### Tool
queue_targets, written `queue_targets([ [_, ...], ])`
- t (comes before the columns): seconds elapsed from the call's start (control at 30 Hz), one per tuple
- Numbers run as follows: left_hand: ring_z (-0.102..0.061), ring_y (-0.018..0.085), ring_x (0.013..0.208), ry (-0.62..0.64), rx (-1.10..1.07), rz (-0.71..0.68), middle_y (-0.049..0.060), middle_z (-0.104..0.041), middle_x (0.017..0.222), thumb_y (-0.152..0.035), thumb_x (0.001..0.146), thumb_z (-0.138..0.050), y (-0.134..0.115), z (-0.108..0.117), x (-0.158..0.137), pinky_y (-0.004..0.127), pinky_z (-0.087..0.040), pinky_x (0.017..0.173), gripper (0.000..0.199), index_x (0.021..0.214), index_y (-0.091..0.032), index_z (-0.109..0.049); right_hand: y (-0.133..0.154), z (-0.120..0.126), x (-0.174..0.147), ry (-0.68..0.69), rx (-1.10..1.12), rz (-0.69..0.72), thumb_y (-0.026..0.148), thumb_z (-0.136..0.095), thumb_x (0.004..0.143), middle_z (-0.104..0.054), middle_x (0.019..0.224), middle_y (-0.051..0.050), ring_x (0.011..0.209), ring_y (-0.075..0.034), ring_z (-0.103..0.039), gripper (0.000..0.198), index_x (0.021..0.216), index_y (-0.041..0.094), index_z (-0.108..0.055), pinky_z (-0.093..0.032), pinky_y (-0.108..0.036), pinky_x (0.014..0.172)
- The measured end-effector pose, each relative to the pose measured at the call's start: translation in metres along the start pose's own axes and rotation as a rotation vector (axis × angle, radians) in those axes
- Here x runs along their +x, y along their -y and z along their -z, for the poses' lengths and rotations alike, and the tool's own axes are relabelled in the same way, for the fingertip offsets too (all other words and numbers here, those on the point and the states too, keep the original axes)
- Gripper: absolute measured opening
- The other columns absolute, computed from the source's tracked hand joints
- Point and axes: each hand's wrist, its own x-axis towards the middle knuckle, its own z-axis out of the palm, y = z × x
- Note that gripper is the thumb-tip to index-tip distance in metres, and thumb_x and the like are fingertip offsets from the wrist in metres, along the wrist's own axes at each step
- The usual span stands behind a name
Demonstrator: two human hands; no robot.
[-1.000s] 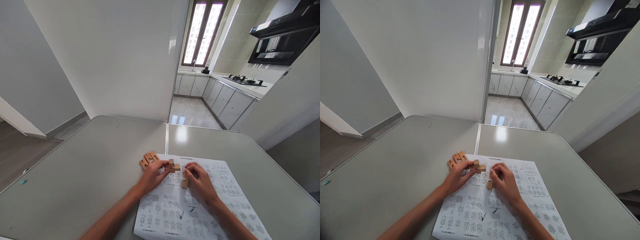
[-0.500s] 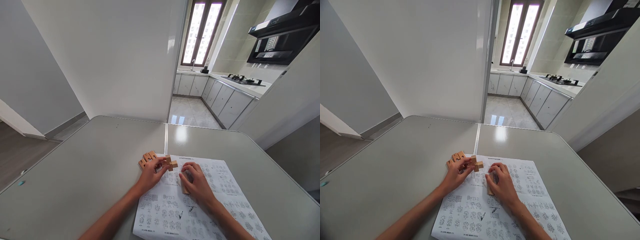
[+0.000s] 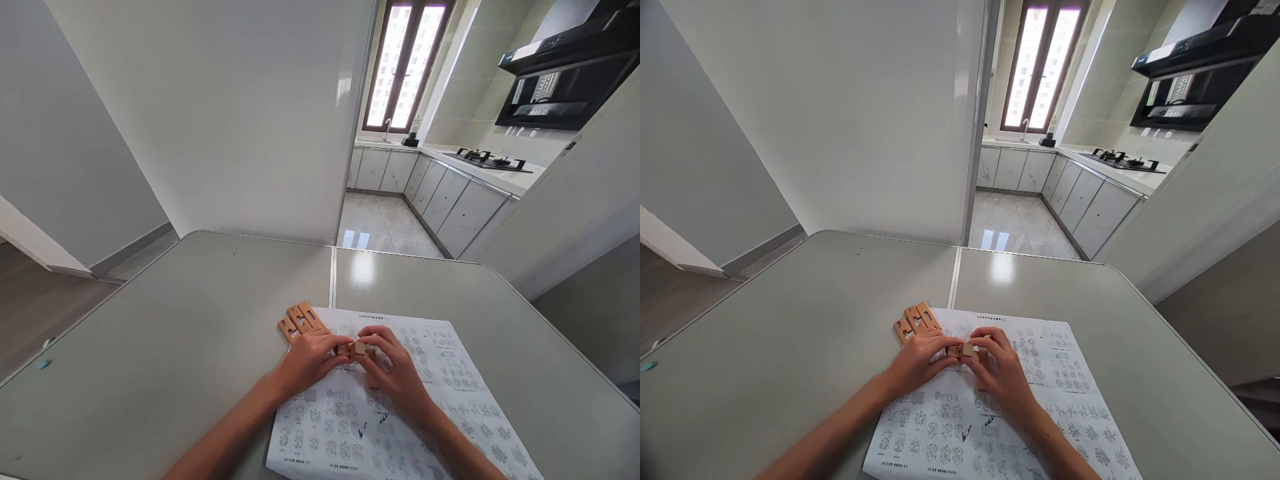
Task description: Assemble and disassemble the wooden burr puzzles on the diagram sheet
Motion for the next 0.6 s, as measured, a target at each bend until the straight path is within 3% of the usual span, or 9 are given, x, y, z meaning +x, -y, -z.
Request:
queue_targets([
  [0.13,-0.072,0.022,0.107,0.042,-0.062,-0.017,0.007,-0.077,0.116,-0.033,0.105,-0.056,-0.004,0.004,0.001,0.036,-0.054,0.096,0.033,0.136,-0.025,-0.061,-0.001,0.003,0.001,0.012,0.033,-0.019,0.040,-0.063,0.100,-0.063,0.118,-0.011,0.111,-0.028,-0.063,0.018,0.107,0.027,-0.072,-0.056,-0.044,0.095],
  [0.27,-0.072,0.023,0.106,0.039,-0.057,-0.023,0.008,-0.077,0.114,-0.029,0.107,-0.050,-0.007,0.006,0.002,0.038,-0.054,0.097,0.032,0.136,-0.023,-0.062,-0.004,0.003,0.000,0.007,0.029,0.009,0.037,-0.065,0.099,-0.062,0.118,-0.011,0.110,-0.028,-0.064,0.015,0.108,0.027,-0.072,-0.058,-0.042,0.091],
  [0.4,-0.072,0.024,0.105,-0.002,-0.032,0.019,0.009,-0.078,0.114,-0.031,0.106,-0.051,-0.010,0.007,0.003,0.039,-0.054,0.098,0.030,0.131,-0.022,-0.065,-0.008,0.002,-0.003,-0.011,-0.048,0.092,0.030,-0.066,0.098,-0.061,0.118,-0.010,0.100,-0.026,-0.066,0.014,0.111,0.029,-0.072,-0.059,-0.041,0.085],
  [0.6,-0.070,0.024,0.109,-0.056,-0.072,0.115,0.006,-0.078,0.115,-0.031,0.104,-0.056,-0.011,0.006,0.002,0.040,-0.051,0.102,0.031,0.134,-0.025,-0.064,-0.010,0.002,-0.005,-0.040,-0.213,0.295,0.021,-0.067,0.097,-0.066,0.114,-0.009,0.101,-0.028,-0.065,0.029,0.122,0.035,-0.071,-0.058,-0.047,0.084],
])
